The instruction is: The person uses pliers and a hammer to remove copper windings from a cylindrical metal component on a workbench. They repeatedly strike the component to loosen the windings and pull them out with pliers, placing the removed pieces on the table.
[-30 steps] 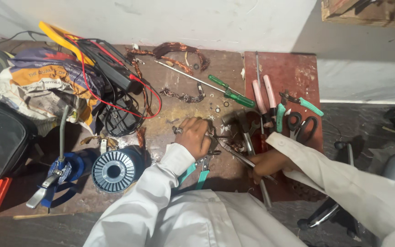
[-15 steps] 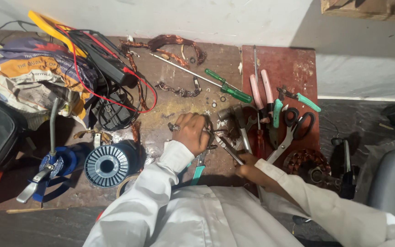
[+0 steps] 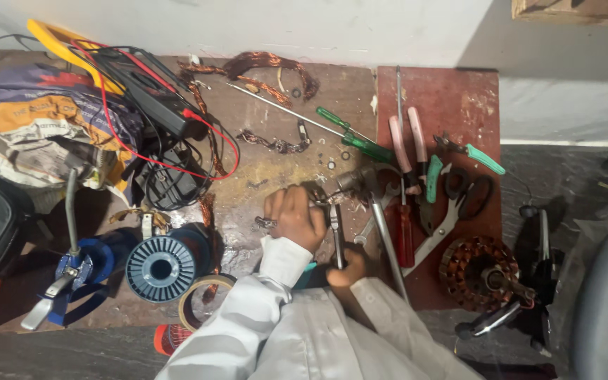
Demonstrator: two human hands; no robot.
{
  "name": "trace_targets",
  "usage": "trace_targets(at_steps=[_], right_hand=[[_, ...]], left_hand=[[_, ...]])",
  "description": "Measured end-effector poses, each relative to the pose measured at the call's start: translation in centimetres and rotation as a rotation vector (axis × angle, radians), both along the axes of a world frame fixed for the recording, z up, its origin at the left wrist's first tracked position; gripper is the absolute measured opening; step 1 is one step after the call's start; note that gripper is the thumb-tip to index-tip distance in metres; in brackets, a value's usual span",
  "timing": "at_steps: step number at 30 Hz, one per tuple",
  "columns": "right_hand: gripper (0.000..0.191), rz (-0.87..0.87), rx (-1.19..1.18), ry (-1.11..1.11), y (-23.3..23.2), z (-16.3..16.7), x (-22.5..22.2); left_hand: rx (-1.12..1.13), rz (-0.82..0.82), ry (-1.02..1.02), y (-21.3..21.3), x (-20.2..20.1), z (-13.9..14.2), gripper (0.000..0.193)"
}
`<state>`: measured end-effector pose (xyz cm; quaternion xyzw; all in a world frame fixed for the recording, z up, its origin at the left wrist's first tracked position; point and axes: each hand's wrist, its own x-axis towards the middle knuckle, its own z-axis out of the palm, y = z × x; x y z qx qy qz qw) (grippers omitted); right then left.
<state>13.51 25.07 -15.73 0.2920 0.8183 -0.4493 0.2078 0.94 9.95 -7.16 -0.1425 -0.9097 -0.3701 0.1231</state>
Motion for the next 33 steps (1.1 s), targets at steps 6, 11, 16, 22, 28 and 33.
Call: trace_targets(at_steps=[6, 11, 16, 22, 28, 33], right_hand=[[0.061, 0.222, 0.011, 0.254, 0.9, -0.7, 0.9], [0.06, 0.232, -0.248, 0.065, 3.8, 2.0, 0.2], [0.048, 0.345, -0.306, 0.004, 5.6, 6.0, 0.3], [0.039, 0.432, -0.39, -0.138, 7.7, 4.7, -1.7], [0.018, 0.644, -0.306, -0.073, 8.9, 7.0, -3.5], [0.024, 0.494, 0.07, -0.254, 7.1, 12.1, -3.1]], left_hand=[[0.019, -0.041, 0.059, -0.8, 0.3, 0.4, 0.016], [0.058, -0.081, 0.018, -2.9, 0.6, 0.4, 0.017], [0.086, -0.185, 0.018, -3.3, 0.8, 0.9, 0.017], [0.03, -0.317, 0.005, -4.2, 0.6, 1.6, 0.017], [-0.039, -0.434, 0.123, -3.2, 1.4, 1.6, 0.022], [-0.104, -0.443, 0.123, -2.8, 1.8, 1.4, 0.025]])
